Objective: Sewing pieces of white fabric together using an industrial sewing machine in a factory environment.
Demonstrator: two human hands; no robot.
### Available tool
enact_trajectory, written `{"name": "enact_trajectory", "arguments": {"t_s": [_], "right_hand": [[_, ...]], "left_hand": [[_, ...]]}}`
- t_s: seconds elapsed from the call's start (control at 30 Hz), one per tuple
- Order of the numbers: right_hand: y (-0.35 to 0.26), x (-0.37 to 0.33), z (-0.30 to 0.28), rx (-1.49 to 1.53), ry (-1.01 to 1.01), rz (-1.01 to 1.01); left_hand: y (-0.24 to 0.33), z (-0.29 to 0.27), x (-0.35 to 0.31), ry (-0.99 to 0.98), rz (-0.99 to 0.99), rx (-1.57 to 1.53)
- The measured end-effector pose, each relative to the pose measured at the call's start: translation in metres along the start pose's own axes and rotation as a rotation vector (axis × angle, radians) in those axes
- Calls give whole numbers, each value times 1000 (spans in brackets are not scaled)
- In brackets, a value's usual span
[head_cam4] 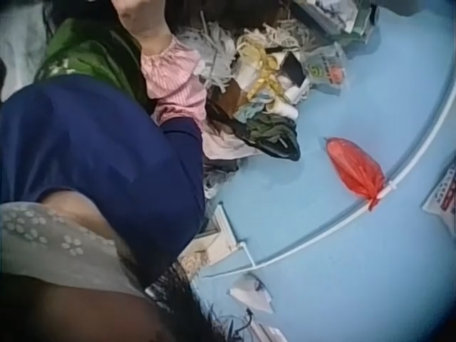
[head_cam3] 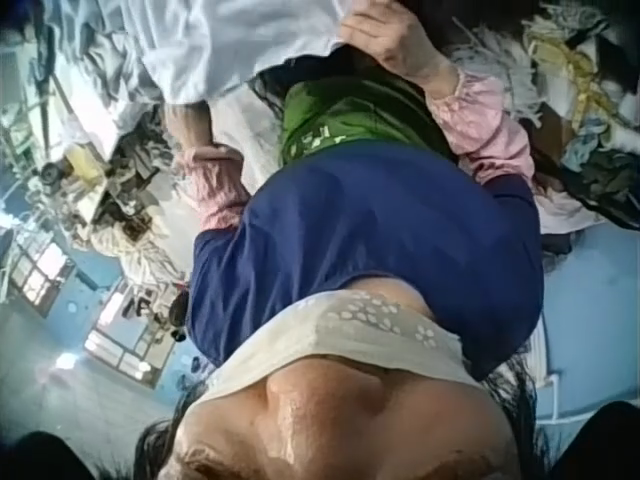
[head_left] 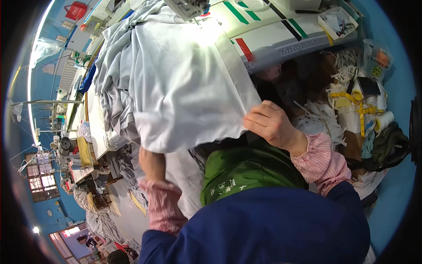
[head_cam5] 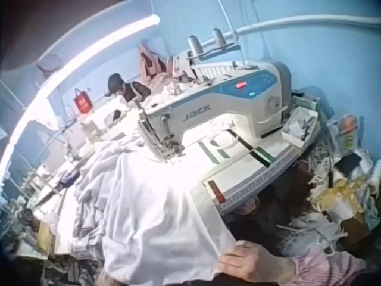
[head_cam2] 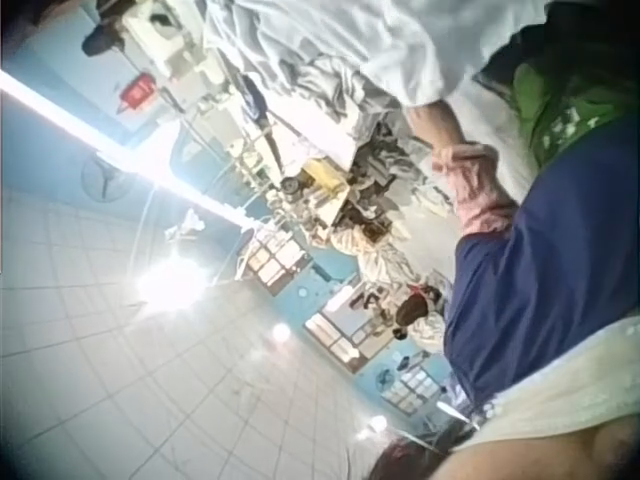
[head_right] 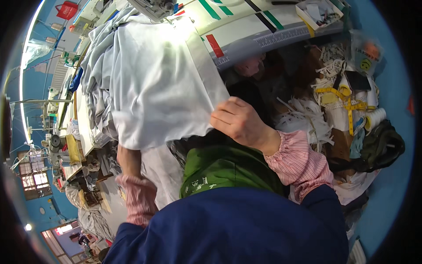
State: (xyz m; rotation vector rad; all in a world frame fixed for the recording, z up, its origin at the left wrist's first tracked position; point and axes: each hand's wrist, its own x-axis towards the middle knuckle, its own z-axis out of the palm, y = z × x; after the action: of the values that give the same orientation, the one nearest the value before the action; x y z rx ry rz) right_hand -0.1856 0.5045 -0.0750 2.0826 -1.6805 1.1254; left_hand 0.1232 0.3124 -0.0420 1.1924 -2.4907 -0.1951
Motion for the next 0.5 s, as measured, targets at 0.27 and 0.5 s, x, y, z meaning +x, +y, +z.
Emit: {"name": "enact_trajectory", "arguments": {"t_s": [0.27, 0.5], "right_hand": [[5, 6, 1, 47, -112, 90], [25, 24, 4, 34, -149, 153]], "left_hand": [[125, 9, 50, 3, 544, -353], [95, 75, 154, -78, 665, -99]]}}
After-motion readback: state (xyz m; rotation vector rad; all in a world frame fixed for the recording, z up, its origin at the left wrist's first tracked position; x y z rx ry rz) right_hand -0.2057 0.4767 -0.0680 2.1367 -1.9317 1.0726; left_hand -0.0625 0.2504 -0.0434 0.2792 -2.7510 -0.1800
